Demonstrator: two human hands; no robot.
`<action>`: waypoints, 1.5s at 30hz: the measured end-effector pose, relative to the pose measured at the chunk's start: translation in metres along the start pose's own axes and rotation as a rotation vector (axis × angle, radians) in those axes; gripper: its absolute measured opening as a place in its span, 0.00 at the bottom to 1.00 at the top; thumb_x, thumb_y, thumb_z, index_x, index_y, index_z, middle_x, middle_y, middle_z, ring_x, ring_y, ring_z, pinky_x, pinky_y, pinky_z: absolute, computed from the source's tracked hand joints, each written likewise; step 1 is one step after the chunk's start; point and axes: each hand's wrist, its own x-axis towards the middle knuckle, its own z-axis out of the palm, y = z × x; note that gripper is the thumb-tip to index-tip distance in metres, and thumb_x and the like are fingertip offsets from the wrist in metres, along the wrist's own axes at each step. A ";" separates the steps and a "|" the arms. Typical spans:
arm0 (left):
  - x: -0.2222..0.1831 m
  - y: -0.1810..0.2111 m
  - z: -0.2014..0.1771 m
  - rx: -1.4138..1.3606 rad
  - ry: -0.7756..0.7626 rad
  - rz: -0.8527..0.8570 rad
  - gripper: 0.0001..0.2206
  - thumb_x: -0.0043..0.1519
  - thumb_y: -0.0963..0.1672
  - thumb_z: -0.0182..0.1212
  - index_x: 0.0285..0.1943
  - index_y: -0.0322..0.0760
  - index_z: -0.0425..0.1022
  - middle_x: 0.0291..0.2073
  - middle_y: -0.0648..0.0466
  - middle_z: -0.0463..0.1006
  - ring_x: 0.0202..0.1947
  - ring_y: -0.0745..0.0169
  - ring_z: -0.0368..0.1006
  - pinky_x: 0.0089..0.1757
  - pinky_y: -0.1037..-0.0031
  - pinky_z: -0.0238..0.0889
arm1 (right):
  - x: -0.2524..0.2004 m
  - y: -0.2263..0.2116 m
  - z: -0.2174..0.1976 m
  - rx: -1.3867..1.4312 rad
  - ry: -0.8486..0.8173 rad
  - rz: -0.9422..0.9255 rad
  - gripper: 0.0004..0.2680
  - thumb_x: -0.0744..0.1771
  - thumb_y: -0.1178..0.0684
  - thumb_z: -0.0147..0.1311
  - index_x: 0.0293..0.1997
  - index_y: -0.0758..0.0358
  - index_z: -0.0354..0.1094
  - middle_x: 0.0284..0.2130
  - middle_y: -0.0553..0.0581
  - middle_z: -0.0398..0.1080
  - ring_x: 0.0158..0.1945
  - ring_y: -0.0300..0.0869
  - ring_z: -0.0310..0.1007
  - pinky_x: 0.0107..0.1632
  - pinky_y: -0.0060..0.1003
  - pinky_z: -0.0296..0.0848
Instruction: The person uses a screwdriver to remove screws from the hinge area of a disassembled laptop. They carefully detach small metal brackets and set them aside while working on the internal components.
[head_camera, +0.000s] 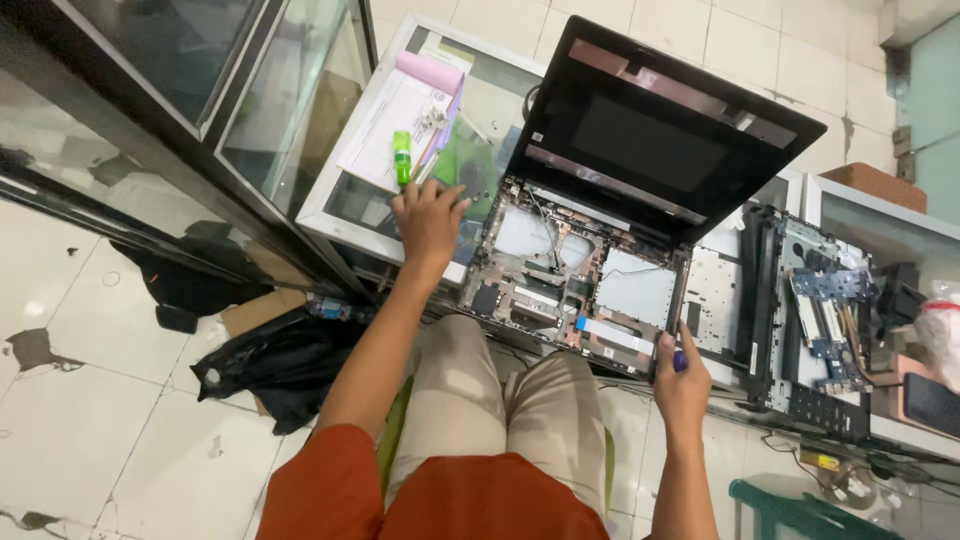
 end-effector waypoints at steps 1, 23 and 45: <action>0.004 0.000 0.009 -0.007 -0.003 0.002 0.09 0.61 0.51 0.60 0.45 0.53 0.79 0.33 0.62 0.68 0.41 0.60 0.65 0.43 0.65 0.54 | -0.004 -0.005 -0.002 -0.004 0.005 0.004 0.17 0.70 0.42 0.48 0.66 0.52 0.64 0.47 0.73 0.71 0.52 0.65 0.68 0.52 0.53 0.67; 0.024 -0.012 0.045 -0.003 -0.115 -0.084 0.04 0.60 0.52 0.59 0.39 0.61 0.76 0.31 0.67 0.74 0.46 0.63 0.64 0.48 0.60 0.51 | 0.019 -0.009 -0.021 -0.433 -0.175 0.126 0.17 0.69 0.35 0.42 0.66 0.35 0.62 0.34 0.69 0.76 0.46 0.62 0.74 0.48 0.50 0.70; 0.160 0.121 -0.031 -1.063 -0.266 -0.241 0.25 0.64 0.54 0.38 0.61 0.37 0.68 0.59 0.50 0.72 0.63 0.60 0.64 0.59 0.73 0.56 | 0.188 -0.204 -0.057 -0.275 0.077 -0.663 0.19 0.72 0.52 0.44 0.71 0.59 0.42 0.50 0.65 0.59 0.33 0.64 0.63 0.32 0.54 0.63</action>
